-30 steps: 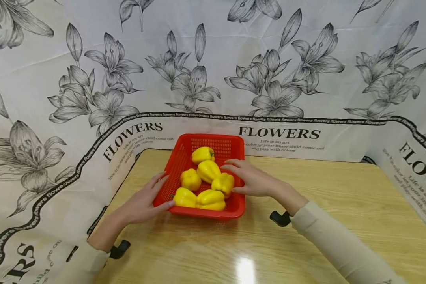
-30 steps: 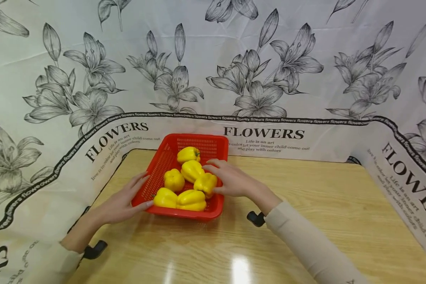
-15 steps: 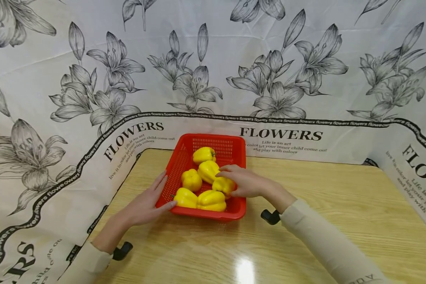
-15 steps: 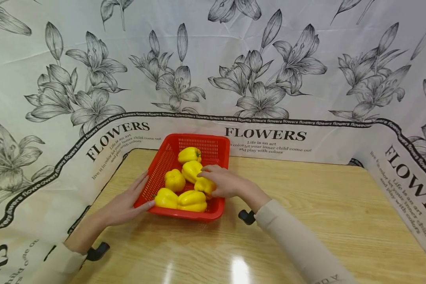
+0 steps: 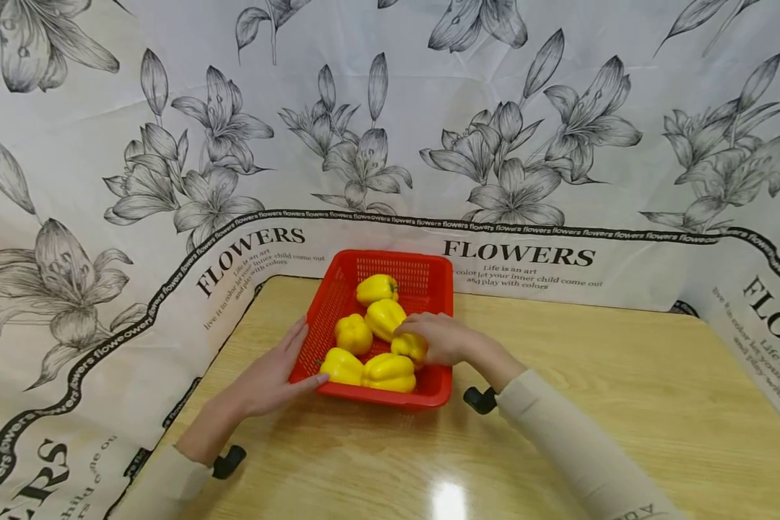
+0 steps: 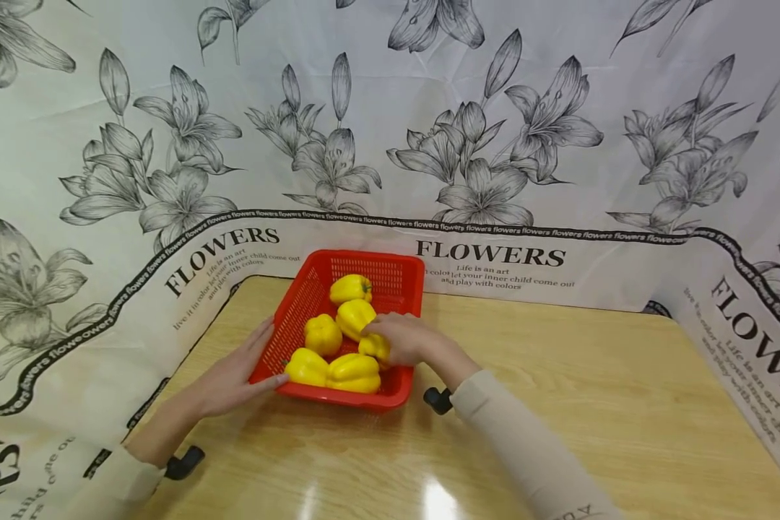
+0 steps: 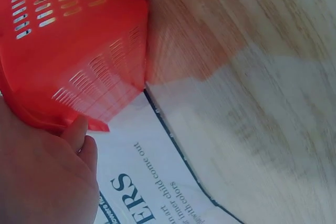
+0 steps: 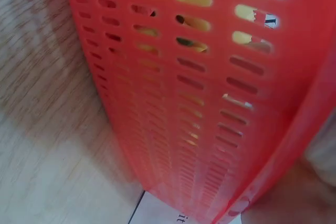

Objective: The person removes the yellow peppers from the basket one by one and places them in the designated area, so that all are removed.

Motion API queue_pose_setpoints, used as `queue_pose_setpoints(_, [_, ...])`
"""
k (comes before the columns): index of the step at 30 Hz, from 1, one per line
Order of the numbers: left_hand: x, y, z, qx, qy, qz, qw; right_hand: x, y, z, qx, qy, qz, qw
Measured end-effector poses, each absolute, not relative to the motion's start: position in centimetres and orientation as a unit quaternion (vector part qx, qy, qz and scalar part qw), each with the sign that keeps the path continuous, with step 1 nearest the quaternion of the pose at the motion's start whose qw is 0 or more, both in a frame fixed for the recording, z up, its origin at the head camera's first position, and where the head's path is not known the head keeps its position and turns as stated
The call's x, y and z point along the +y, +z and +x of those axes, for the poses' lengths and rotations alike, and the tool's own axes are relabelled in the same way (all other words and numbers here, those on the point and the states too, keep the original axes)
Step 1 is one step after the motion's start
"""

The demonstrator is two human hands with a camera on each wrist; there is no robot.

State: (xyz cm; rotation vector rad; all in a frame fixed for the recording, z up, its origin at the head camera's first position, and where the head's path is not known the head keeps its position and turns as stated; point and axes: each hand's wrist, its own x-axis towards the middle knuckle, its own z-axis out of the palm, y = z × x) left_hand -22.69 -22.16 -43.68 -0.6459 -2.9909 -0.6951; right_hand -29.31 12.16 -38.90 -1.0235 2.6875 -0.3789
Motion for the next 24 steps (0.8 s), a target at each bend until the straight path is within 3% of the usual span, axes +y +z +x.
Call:
queue_pose_setpoints(16, [-22.15,-44.08,-22.75,-0.952,-0.226,-0.204,0.017,11.24,-38.91,-29.49,0.934,-0.076,-0.323,0.134])
queue_pose_setpoints(24, [-22.03,-43.96,-22.58,-0.950,-0.232,-0.209,0.015,11.88,-38.91,-29.88,0.918,-0.110,-0.366,0.103])
